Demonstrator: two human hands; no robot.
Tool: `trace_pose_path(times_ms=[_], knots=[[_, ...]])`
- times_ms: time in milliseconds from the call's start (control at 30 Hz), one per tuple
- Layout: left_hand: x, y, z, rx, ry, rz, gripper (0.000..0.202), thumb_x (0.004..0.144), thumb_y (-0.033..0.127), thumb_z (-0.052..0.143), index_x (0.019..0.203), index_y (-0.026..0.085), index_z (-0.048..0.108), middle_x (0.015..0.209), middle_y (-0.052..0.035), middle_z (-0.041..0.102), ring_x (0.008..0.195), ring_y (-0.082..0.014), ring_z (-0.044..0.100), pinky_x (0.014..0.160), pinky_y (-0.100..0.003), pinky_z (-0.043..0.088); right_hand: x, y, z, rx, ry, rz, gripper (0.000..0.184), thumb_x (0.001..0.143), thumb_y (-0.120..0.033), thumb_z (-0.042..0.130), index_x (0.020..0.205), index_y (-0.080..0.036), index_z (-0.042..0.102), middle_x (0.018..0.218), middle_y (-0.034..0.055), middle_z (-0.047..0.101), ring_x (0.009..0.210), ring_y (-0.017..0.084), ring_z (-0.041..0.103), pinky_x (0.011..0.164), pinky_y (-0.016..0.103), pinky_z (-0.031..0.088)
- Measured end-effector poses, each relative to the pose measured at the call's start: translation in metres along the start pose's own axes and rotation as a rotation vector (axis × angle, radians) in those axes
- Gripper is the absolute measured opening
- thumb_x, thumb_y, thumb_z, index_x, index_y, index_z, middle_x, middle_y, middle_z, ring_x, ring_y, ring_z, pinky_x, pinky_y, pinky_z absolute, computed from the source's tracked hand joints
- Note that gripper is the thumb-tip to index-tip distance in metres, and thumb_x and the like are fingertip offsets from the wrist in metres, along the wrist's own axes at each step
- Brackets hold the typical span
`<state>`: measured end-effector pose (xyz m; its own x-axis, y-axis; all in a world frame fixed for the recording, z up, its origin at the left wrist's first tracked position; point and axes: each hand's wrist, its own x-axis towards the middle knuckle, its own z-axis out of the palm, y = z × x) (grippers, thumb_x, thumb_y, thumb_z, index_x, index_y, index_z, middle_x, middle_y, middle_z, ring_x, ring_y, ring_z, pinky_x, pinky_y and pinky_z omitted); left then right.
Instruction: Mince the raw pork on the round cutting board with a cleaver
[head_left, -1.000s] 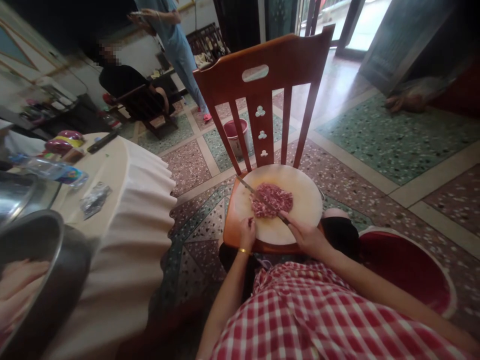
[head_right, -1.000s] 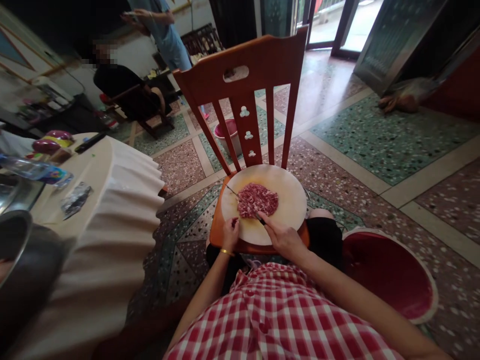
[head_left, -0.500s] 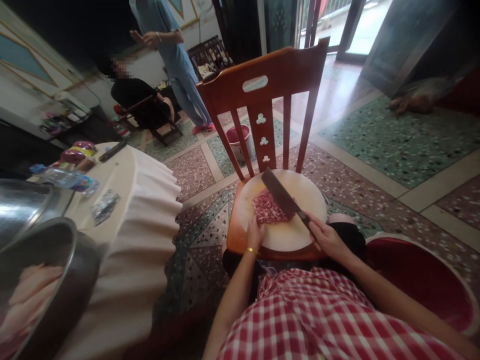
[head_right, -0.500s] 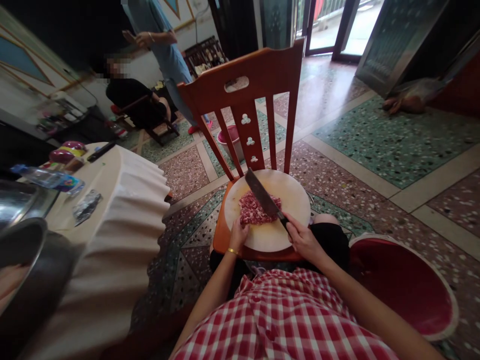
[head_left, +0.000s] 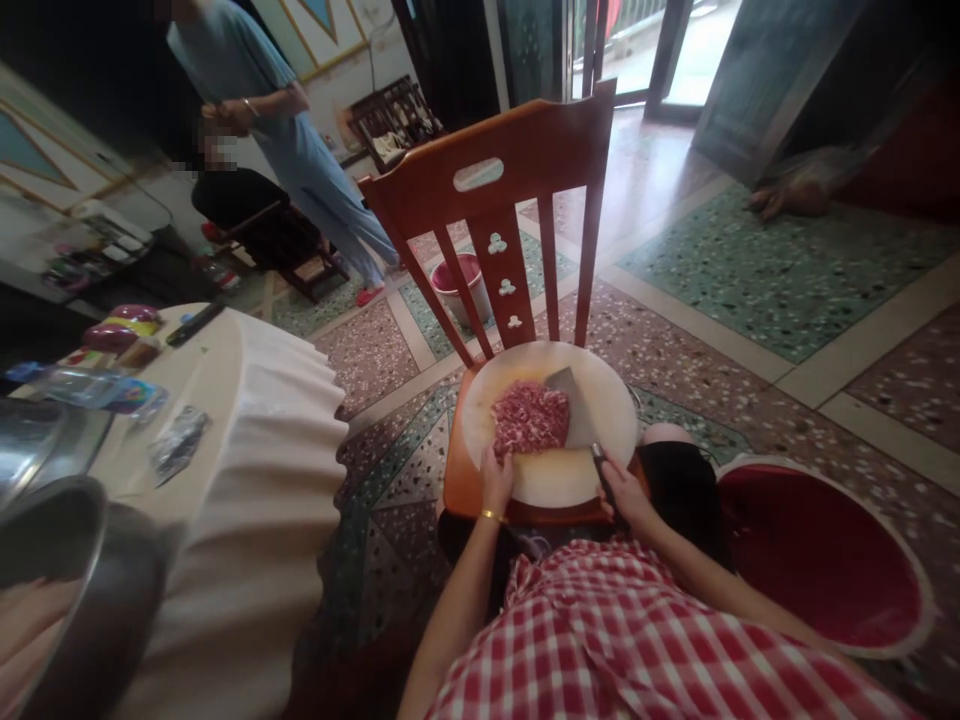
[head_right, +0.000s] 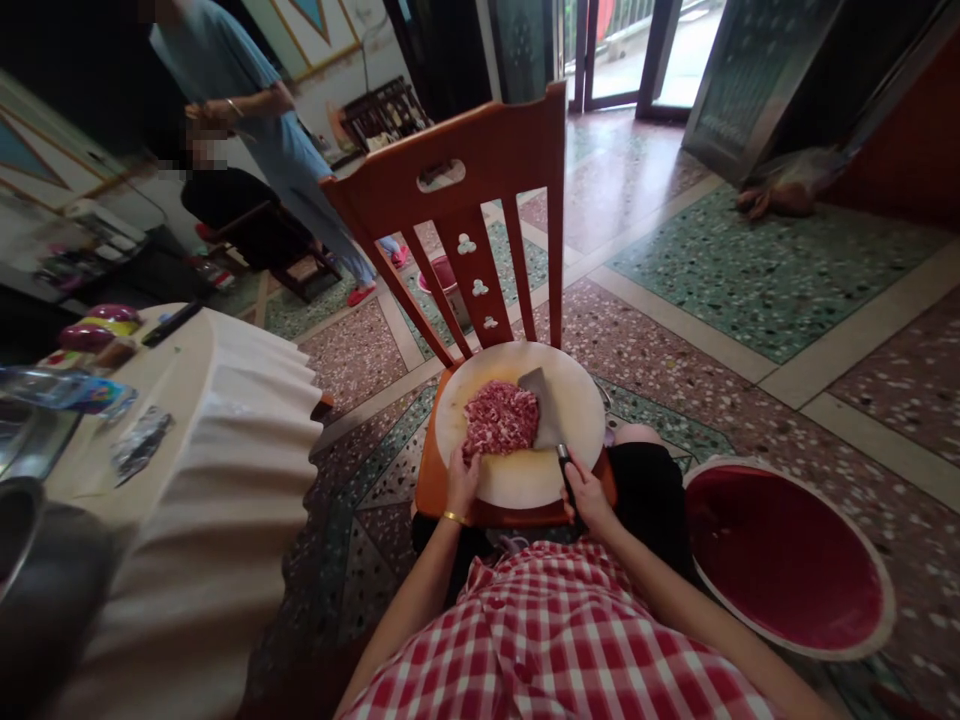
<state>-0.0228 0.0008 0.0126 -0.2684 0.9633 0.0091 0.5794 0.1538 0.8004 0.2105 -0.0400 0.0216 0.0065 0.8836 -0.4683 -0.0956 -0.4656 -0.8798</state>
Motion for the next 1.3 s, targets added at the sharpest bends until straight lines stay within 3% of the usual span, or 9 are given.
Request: trace_pose_path(times_ms=[100,200,333,533,633,833,1033,1200,1300], knots=[[-0.004,0.000,-0.002,-0.067,0.016,-0.043,0.033,0.082,0.028,0.042,0.112,0.015,0.045,0.093,-0.0083,0.054,0.083,-0.0149,0.053,0.079,-0.031,0.043,0.012,-0.017,0.016,-0.171,-0.043,-0.163,0.060,0.087,-0.048,0.034,0.137,-0.016,0.025,0.058,-0.0013,0.054,0.037,0.015,0.049,0.032,0.023,0.040],[-0.007,-0.002,-0.001,-0.108,0.025,-0.024,0.031,0.083,0.029,0.039,0.110,0.015,0.044,0.093,-0.0079,0.054,0.083,-0.0146,0.053,0.080,-0.031,0.042,0.019,-0.031,0.023,-0.495,-0.088,-0.454,0.048,0.089,-0.041,0.035,0.133,-0.020,0.036,0.098,0.0084,0.061,0.075,0.021,0.061,0.062,0.031,0.051],[-0.009,-0.004,0.000,-0.150,0.051,-0.004,0.028,0.085,0.030,0.037,0.107,0.016,0.045,0.097,-0.0086,0.055,0.089,-0.0151,0.052,0.083,-0.031,0.040,0.015,-0.049,0.029,-0.973,-0.113,-0.592,0.040,0.090,-0.030,0.037,0.130,-0.025,0.040,0.111,0.0084,0.056,0.096,0.027,0.055,0.081,0.042,0.045],[-0.009,-0.005,0.002,-0.223,0.049,-0.028,0.022,0.085,0.031,0.037,0.095,0.017,0.050,0.092,-0.0066,0.057,0.087,-0.0148,0.053,0.082,-0.030,0.041,-0.016,-0.123,0.031,-0.751,-0.073,-0.790,0.042,0.092,-0.033,0.035,0.133,-0.022,0.036,0.123,0.0038,0.048,0.110,0.021,0.045,0.093,0.034,0.039],[-0.009,-0.005,0.003,-0.238,0.060,-0.030,0.021,0.084,0.031,0.037,0.094,0.017,0.051,0.090,-0.0064,0.058,0.086,-0.0148,0.054,0.081,-0.030,0.042,-0.017,-0.127,0.037,-0.652,-0.014,-0.938,0.046,0.092,-0.033,0.035,0.135,-0.017,0.031,0.129,0.0057,0.041,0.114,0.020,0.041,0.096,0.032,0.036],[-0.011,-0.004,0.000,-0.226,0.083,-0.016,0.021,0.083,0.026,0.038,0.094,0.016,0.053,0.089,-0.0066,0.059,0.085,-0.0149,0.055,0.079,-0.029,0.042,0.004,-0.082,0.040,-0.975,-0.127,-0.620,0.039,0.090,-0.025,0.036,0.128,-0.023,0.044,0.110,0.0052,0.057,0.096,0.024,0.056,0.083,0.037,0.047],[-0.011,-0.004,0.000,-0.192,0.085,-0.035,0.024,0.084,0.028,0.034,0.091,0.016,0.053,0.080,-0.0045,0.058,0.075,-0.0138,0.054,0.071,-0.027,0.042,-0.006,-0.104,0.040,-0.833,-0.079,-0.792,0.043,0.093,-0.029,0.032,0.135,-0.019,0.032,0.124,0.0075,0.046,0.109,0.022,0.046,0.090,0.033,0.042],[-0.010,-0.007,0.003,-0.196,0.117,-0.047,0.022,0.082,0.026,0.036,0.089,0.015,0.054,0.080,-0.0048,0.059,0.076,-0.0139,0.054,0.072,-0.027,0.042,0.007,-0.087,0.034,-0.995,-0.098,-0.526,0.039,0.090,-0.024,0.035,0.127,-0.019,0.045,0.104,0.0088,0.060,0.094,0.027,0.056,0.080,0.039,0.048],[-0.010,-0.006,0.003,-0.221,0.121,-0.041,0.022,0.083,0.027,0.037,0.088,0.016,0.055,0.079,-0.0037,0.059,0.075,-0.0133,0.054,0.071,-0.026,0.042,0.002,-0.101,0.033,-0.897,-0.096,-0.641,0.039,0.092,-0.027,0.035,0.131,-0.024,0.040,0.113,0.0052,0.055,0.104,0.022,0.051,0.087,0.033,0.044]])
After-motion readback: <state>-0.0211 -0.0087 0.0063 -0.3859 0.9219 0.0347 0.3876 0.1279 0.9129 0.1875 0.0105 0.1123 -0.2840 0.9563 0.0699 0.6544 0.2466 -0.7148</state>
